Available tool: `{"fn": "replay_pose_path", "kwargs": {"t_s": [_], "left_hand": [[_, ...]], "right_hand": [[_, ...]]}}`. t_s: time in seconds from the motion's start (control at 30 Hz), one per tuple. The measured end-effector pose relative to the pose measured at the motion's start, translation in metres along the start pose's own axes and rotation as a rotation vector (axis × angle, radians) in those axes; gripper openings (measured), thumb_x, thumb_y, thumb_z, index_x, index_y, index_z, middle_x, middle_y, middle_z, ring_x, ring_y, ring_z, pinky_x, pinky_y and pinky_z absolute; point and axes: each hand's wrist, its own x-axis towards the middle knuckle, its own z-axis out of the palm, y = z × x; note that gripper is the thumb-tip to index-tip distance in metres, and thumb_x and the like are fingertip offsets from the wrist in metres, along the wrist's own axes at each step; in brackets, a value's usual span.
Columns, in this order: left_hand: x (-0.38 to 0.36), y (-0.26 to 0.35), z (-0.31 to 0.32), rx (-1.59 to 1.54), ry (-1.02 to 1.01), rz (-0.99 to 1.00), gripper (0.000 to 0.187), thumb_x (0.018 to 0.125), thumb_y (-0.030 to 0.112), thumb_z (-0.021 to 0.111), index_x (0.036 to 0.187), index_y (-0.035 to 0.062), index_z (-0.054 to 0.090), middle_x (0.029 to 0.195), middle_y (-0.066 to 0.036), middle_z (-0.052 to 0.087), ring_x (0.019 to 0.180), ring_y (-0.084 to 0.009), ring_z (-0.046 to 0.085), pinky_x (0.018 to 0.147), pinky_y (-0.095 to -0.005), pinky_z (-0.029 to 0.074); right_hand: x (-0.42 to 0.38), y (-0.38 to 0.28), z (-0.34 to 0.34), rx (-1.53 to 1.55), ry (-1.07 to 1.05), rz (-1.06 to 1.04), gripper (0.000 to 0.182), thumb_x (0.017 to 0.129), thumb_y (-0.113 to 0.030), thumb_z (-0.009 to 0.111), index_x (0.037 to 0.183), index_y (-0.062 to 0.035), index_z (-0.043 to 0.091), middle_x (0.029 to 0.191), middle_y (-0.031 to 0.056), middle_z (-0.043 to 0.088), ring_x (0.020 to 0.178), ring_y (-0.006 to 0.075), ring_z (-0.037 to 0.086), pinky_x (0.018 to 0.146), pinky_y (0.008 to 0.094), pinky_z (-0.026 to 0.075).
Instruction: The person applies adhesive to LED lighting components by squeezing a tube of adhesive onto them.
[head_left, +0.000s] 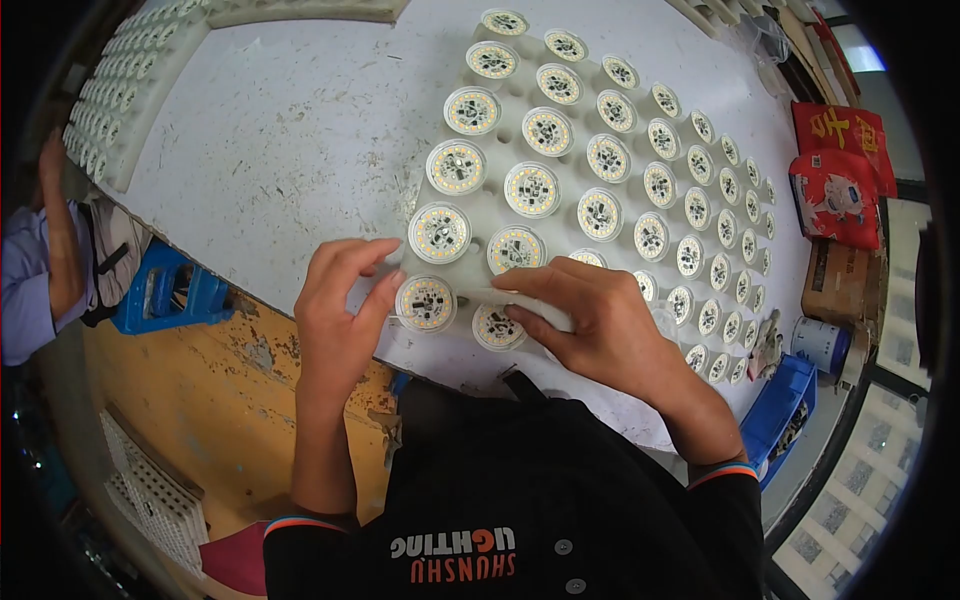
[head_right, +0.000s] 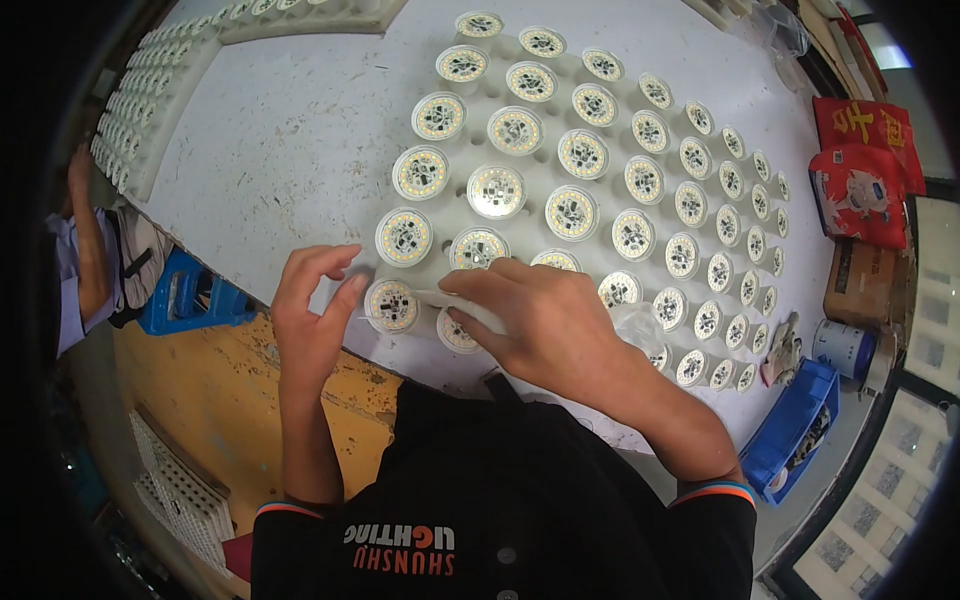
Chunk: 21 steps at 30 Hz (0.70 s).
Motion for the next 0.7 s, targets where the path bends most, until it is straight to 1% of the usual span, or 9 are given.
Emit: {"fn": "replay_pose_path", "kwargs": {"t_s": [0.07, 0.17, 0.27, 0.33, 0.37, 0.53, 0.57, 0.67, 0.7], "left_hand": [[0.014, 0.006, 0.003, 0.053, -0.048, 0.05, 0.032, 0.075, 0.001, 0.072, 0.107, 0.0062, 0.068, 0.101, -0.009, 0.059, 0.091, -0.0227, 0.057, 0.08, -0.0327, 0.047], [0.035, 0.01, 0.006, 0.135, -0.145, 0.142, 0.032, 0.074, 0.001, 0.072, 0.106, 0.0062, 0.068, 0.102, -0.008, 0.058, 0.096, -0.0224, 0.055, 0.084, -0.0324, 0.045], [0.045, 0.007, 0.009, 0.167, -0.237, 0.175, 0.03, 0.073, 0.002, 0.073, 0.102, 0.006, 0.069, 0.103, -0.007, 0.057, 0.099, -0.024, 0.053, 0.086, -0.034, 0.044], [0.046, 0.005, 0.009, 0.158, -0.268, 0.18, 0.026, 0.072, 0.003, 0.074, 0.097, 0.0055, 0.069, 0.102, -0.006, 0.058, 0.1, -0.0241, 0.052, 0.086, -0.0347, 0.044], [0.046, 0.004, 0.01, 0.158, -0.259, 0.187, 0.024, 0.072, 0.003, 0.074, 0.095, 0.005, 0.068, 0.101, -0.006, 0.058, 0.099, -0.0242, 0.053, 0.086, -0.0346, 0.044], [0.037, 0.007, 0.009, 0.172, -0.189, 0.214, 0.015, 0.073, 0.002, 0.073, 0.086, 0.0036, 0.065, 0.097, -0.006, 0.06, 0.096, -0.0247, 0.055, 0.084, -0.035, 0.044], [0.033, 0.008, 0.008, 0.177, -0.167, 0.191, 0.015, 0.074, 0.002, 0.072, 0.087, 0.0035, 0.064, 0.097, -0.007, 0.06, 0.095, -0.0244, 0.056, 0.084, -0.0351, 0.045], [0.022, 0.009, 0.008, 0.157, -0.109, 0.109, 0.014, 0.076, 0.001, 0.071, 0.088, 0.0037, 0.063, 0.097, -0.008, 0.061, 0.09, -0.0246, 0.06, 0.08, -0.0356, 0.047], [0.018, 0.009, 0.009, 0.132, -0.092, 0.07, 0.015, 0.077, 0.001, 0.07, 0.089, 0.0044, 0.062, 0.097, -0.008, 0.061, 0.087, -0.0252, 0.061, 0.076, -0.0361, 0.048]], "right_hand": [[0.0, -0.001, -0.004, -0.004, 0.002, 0.041, 0.031, 0.079, -0.008, 0.074, 0.109, -0.0107, 0.069, 0.084, 0.0115, 0.067, 0.073, 0.0268, 0.066, 0.063, 0.0358, 0.051], [-0.001, 0.003, -0.005, 0.005, 0.027, 0.023, 0.031, 0.079, -0.008, 0.074, 0.109, -0.0102, 0.069, 0.084, 0.0113, 0.067, 0.073, 0.0273, 0.065, 0.064, 0.0362, 0.051], [-0.002, 0.01, -0.003, -0.057, 0.089, -0.013, 0.026, 0.079, -0.019, 0.074, 0.104, -0.0128, 0.069, 0.08, 0.0076, 0.066, 0.066, 0.028, 0.065, 0.056, 0.0373, 0.051], [-0.001, 0.007, -0.009, -0.072, 0.059, 0.02, 0.028, 0.079, -0.013, 0.075, 0.106, -0.0109, 0.069, 0.082, 0.0087, 0.067, 0.07, 0.0264, 0.065, 0.061, 0.0365, 0.051], [0.0, 0.007, -0.011, -0.079, 0.042, 0.036, 0.029, 0.078, -0.01, 0.075, 0.107, -0.01, 0.069, 0.083, 0.0093, 0.067, 0.072, 0.0257, 0.065, 0.063, 0.036, 0.051], [0.01, 0.012, -0.013, -0.179, 0.079, -0.049, 0.03, 0.077, -0.012, 0.076, 0.106, -0.0123, 0.069, 0.077, 0.0067, 0.065, 0.066, 0.0248, 0.064, 0.058, 0.0357, 0.05], [0.013, 0.011, -0.013, -0.205, 0.088, -0.066, 0.03, 0.076, -0.012, 0.077, 0.105, -0.0129, 0.069, 0.075, 0.0062, 0.064, 0.064, 0.0247, 0.063, 0.057, 0.0357, 0.05], [0.022, 0.016, -0.009, -0.311, 0.132, -0.142, 0.025, 0.075, -0.021, 0.075, 0.098, -0.0148, 0.067, 0.072, 0.0049, 0.063, 0.062, 0.0262, 0.064, 0.053, 0.0372, 0.051], [0.023, 0.015, -0.008, -0.311, 0.123, -0.151, 0.028, 0.074, -0.018, 0.076, 0.101, -0.0144, 0.067, 0.072, 0.0052, 0.063, 0.062, 0.0257, 0.064, 0.054, 0.0368, 0.05]]}}
